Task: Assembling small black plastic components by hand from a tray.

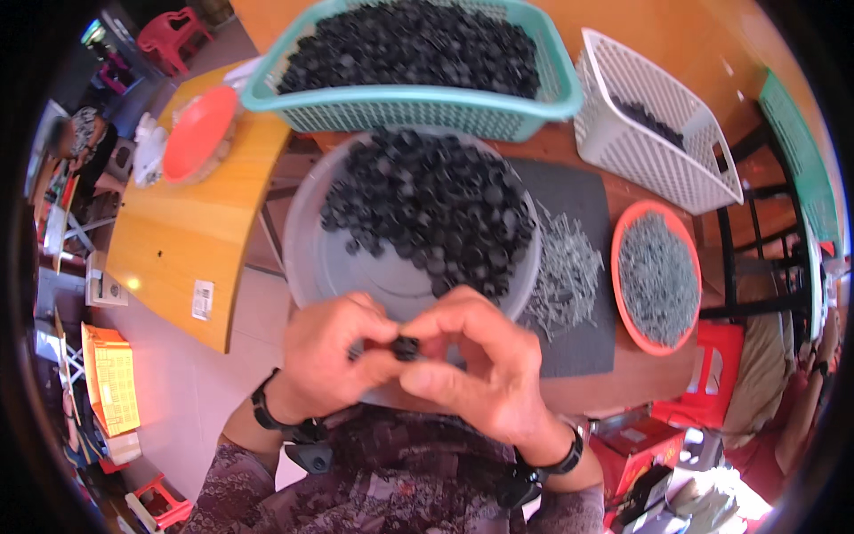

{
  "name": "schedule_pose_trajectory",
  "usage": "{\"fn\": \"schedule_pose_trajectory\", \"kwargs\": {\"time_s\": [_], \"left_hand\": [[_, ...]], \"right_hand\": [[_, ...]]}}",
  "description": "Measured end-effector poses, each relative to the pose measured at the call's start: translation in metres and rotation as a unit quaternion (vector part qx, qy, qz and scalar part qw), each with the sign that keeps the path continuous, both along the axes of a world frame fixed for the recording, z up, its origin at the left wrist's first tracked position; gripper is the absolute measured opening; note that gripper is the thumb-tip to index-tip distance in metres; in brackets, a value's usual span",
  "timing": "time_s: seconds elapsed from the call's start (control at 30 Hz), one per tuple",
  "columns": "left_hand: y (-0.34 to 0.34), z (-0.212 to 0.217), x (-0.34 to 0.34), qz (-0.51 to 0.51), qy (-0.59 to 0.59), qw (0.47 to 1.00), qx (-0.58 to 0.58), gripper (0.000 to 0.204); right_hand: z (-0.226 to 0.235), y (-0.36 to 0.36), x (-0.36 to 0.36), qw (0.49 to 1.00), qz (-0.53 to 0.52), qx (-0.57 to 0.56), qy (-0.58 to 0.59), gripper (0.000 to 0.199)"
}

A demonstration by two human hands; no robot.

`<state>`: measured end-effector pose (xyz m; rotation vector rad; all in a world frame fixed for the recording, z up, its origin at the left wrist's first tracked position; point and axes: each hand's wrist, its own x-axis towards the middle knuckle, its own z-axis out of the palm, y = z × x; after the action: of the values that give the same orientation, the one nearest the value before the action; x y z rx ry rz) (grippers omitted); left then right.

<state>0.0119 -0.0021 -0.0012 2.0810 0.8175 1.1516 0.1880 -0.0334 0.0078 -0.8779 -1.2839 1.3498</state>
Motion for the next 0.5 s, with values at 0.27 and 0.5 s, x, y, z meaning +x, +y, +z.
{"fn": "schedule_pose_trajectory", "kwargs": {"time_s": [0.27,0.5], "left_hand": [[-0.006,-0.005,0.013,0.042,0.019,0.990,0.135,0.028],[-0.003,-0.005,0.013,0.062,0.038,0.986,0.151,0.026]], "right_hand": [[-0.005,-0.004,0.004,0.997,-0.013,-0.062,0.050,0.029],[0.002,0.000,-0.002,0.991,-0.029,-0.121,0.052,0.022]]}}
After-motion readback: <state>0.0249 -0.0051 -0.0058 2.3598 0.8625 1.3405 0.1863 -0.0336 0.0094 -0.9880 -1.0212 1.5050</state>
